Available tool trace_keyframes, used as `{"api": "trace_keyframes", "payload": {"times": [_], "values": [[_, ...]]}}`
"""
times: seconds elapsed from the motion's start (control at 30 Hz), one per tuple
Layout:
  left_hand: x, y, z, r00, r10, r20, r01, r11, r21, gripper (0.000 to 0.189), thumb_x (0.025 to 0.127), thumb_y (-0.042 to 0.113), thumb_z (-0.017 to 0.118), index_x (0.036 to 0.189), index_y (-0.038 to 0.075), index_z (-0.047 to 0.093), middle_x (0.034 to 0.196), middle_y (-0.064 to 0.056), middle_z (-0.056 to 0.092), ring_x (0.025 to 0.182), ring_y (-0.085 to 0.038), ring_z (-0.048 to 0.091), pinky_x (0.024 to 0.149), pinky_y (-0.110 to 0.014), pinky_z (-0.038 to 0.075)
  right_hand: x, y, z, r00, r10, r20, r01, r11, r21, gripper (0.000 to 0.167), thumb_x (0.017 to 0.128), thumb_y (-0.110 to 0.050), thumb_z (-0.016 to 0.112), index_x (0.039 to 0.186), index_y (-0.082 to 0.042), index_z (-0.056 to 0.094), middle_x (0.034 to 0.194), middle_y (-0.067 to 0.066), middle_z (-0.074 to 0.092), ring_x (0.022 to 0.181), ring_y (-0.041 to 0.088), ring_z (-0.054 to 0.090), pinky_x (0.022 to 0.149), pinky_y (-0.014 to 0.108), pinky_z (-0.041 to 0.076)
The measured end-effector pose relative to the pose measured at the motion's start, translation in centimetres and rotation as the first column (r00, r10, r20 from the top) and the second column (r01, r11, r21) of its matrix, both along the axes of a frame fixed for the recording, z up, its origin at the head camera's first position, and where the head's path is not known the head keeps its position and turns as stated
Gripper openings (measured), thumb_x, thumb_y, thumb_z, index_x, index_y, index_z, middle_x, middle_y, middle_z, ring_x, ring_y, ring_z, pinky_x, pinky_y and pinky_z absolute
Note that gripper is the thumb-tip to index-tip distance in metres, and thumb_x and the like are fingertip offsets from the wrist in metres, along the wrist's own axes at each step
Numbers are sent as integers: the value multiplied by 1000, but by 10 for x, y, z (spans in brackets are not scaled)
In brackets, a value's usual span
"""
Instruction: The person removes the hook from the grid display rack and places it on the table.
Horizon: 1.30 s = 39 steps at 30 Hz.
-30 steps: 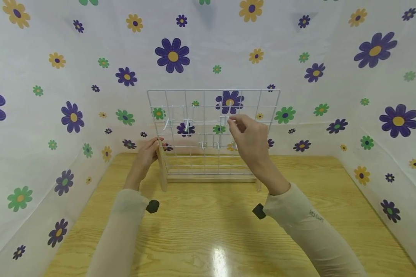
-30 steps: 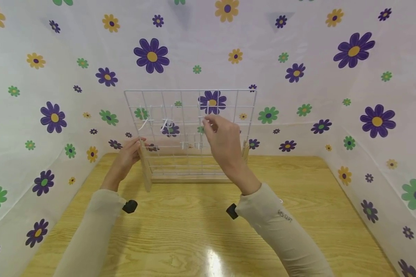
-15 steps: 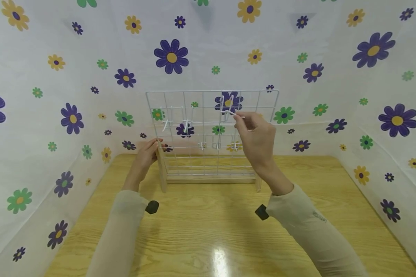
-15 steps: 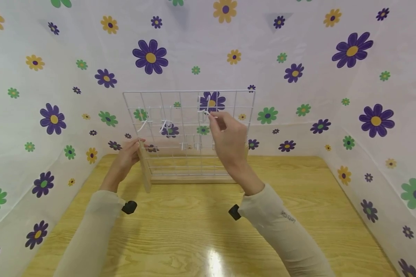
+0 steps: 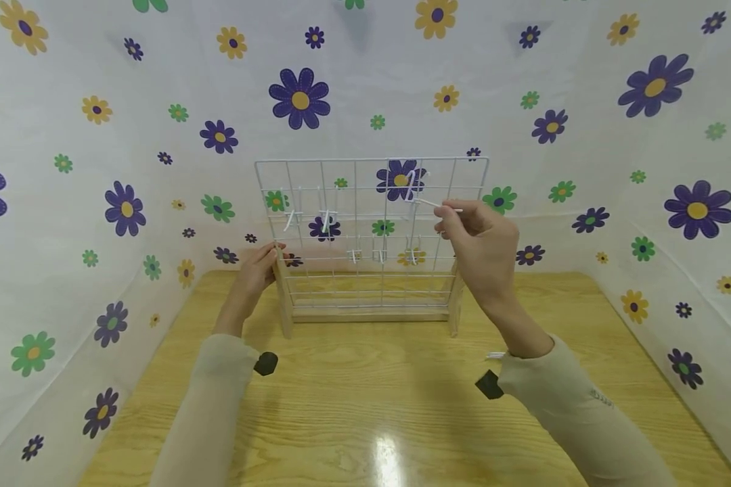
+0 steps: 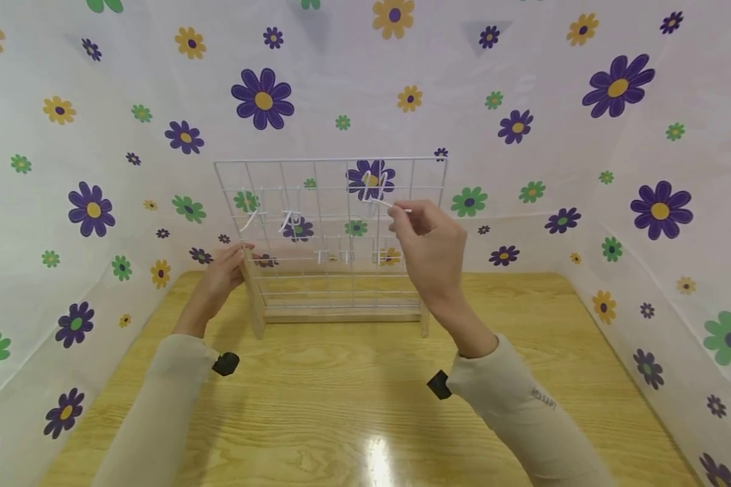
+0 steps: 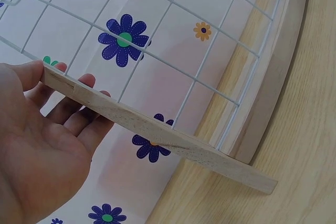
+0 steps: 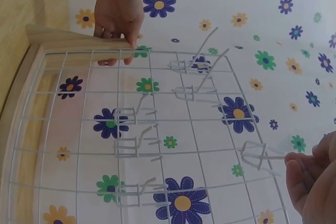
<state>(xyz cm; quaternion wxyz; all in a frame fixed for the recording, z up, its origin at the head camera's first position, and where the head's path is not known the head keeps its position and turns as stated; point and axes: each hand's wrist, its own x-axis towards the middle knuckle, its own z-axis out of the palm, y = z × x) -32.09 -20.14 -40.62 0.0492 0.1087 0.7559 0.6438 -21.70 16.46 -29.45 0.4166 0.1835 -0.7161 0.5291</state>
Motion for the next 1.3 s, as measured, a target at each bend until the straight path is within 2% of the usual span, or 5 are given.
{"api": "trace_keyframes", "payload": {"times": [0.33,0.47,0.67,1.03,1.3], "values": [[0,0,0,1000,-6,-3,6,1000,3,55,115,31,31,160,-1,29,158,-28,36,152,-38,27,124,-51,24,22,28,-8,998,-16,66,17,1000,-21,11,99,2,66,101,9,75,91,22,76,68,10,70,65,18,59],[1,-1,0,1000,-9,-24,9,1000,15,53,116,28,31,159,-1,31,152,-30,41,150,-38,33,124,-50,25,28,37,-12,996,-12,85,15,999,-34,11,98,3,67,102,8,76,92,14,77,70,13,71,67,18,59],[1,0,0,999,-13,-34,13,1000,11,53,115,28,32,159,-2,31,150,-30,42,149,-37,35,123,-50,26,38,49,-19,990,-36,133,41,999,-35,11,99,1,67,102,9,75,92,-3,77,71,9,71,67,17,59],[0,1,-1,999,6,-33,-5,1000,18,50,116,25,31,158,-3,31,148,-30,44,146,-39,38,123,-50,29,56,76,-41,972,-93,214,97,995,-9,15,100,-3,66,104,11,73,90,-11,76,72,8,70,71,16,58],[0,1,1,999,19,-27,-19,1000,-2,49,116,24,30,157,-3,33,146,-30,44,143,-40,40,123,-50,29,67,90,-54,959,-121,258,133,991,-30,14,100,-1,66,103,10,74,91,-7,78,72,7,71,71,15,58]]}}
